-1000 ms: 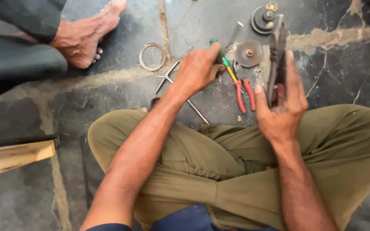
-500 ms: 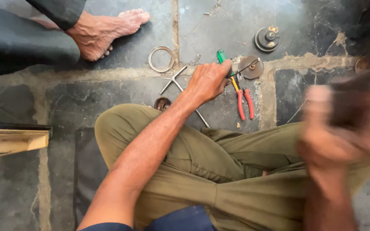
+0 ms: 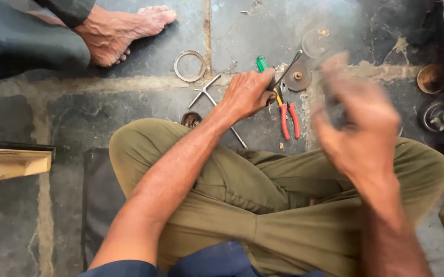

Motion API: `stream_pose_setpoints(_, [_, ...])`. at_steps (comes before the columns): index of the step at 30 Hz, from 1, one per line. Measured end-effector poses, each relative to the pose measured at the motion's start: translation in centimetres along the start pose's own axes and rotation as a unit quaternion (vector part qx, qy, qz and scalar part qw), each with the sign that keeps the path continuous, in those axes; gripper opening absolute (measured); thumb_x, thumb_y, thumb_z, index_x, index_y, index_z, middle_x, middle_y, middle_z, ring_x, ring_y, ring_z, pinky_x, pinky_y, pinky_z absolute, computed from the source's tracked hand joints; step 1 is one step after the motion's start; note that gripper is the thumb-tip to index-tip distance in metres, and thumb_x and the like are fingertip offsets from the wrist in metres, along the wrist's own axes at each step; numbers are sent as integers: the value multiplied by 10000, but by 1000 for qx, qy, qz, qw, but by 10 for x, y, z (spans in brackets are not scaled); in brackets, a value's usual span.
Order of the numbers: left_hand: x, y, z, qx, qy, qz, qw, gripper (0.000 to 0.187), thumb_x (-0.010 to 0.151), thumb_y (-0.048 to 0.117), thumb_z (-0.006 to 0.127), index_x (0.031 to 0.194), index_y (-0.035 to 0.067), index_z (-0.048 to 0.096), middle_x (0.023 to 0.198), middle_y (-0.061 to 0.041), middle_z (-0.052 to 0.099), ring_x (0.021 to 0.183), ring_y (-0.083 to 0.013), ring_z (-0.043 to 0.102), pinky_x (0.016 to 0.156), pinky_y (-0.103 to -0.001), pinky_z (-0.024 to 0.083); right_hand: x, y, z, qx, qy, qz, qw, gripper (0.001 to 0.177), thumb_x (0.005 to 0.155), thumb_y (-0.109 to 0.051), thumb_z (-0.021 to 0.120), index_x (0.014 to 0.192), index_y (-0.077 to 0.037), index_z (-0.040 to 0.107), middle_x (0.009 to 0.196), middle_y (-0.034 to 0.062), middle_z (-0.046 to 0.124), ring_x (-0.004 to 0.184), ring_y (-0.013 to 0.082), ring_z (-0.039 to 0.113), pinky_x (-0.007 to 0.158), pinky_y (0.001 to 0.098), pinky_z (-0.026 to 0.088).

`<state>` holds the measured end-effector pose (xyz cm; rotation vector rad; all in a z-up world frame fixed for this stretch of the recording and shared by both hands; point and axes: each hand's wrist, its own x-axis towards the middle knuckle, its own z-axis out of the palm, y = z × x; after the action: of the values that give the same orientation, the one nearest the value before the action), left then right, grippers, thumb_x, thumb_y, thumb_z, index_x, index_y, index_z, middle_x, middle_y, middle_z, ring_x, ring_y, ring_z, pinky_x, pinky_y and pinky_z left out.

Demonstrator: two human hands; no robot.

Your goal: The person sits on the floor and uses pliers and a screwdriver to disassemble a small cylindrical electrical component. They remove internal parts, including a copper coil, and place them on the floor.

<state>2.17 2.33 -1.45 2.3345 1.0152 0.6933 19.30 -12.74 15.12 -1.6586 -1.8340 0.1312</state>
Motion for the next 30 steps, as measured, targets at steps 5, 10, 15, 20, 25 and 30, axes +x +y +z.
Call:
stream_pose_setpoints(5, [6,0,-5,-6,2,2,1000,330,796,206,791,925,34,541,733,-221,656,767,-476,644,634,-584,469,-9,9,-18,-84,22,-13,996,543,921,-112,834,1434,-6,692,986,132,688,751,169,602,666,320,509])
stream_pose_setpoints(10, [7,1,-4,28,3,23,999,329,818,189,781,925,21,518,712,-233,644,751,-488,637,616,-596,456,-24,34,-29,-248,191,88,946,409,1011,-178,753,1331,74,727,1064,104,755,741,152,594,638,324,474])
stream_pose_setpoints(15, [4,0,-1,26,-5,20,999,320,832,185,777,929,28,516,719,-222,650,750,-478,643,619,-589,461,-11,21,7,-53,-1,117,992,580,873,-124,826,1426,-47,667,890,121,697,689,184,611,633,350,513])
stream_pose_setpoints(20, [4,-2,3,8,6,34,999,342,813,195,793,933,29,519,727,-223,654,746,-483,638,609,-582,466,0,7,-14,8,10,44,999,720,908,-77,830,1587,-82,588,1087,118,695,795,176,621,702,310,537])
stream_pose_setpoints(25, [9,-1,3,29,5,38,999,335,818,169,782,932,20,505,727,-226,646,760,-482,640,614,-584,465,-16,0,-28,-32,193,88,977,411,1035,-88,789,1402,54,672,1171,123,736,920,189,700,834,314,584])
stream_pose_setpoints(30, [0,1,4,23,1,53,998,326,808,153,780,944,18,516,721,-221,643,754,-480,641,614,-577,472,0,5,-9,-66,-32,108,992,573,892,-133,835,1442,-88,681,958,128,709,802,218,677,778,388,568])
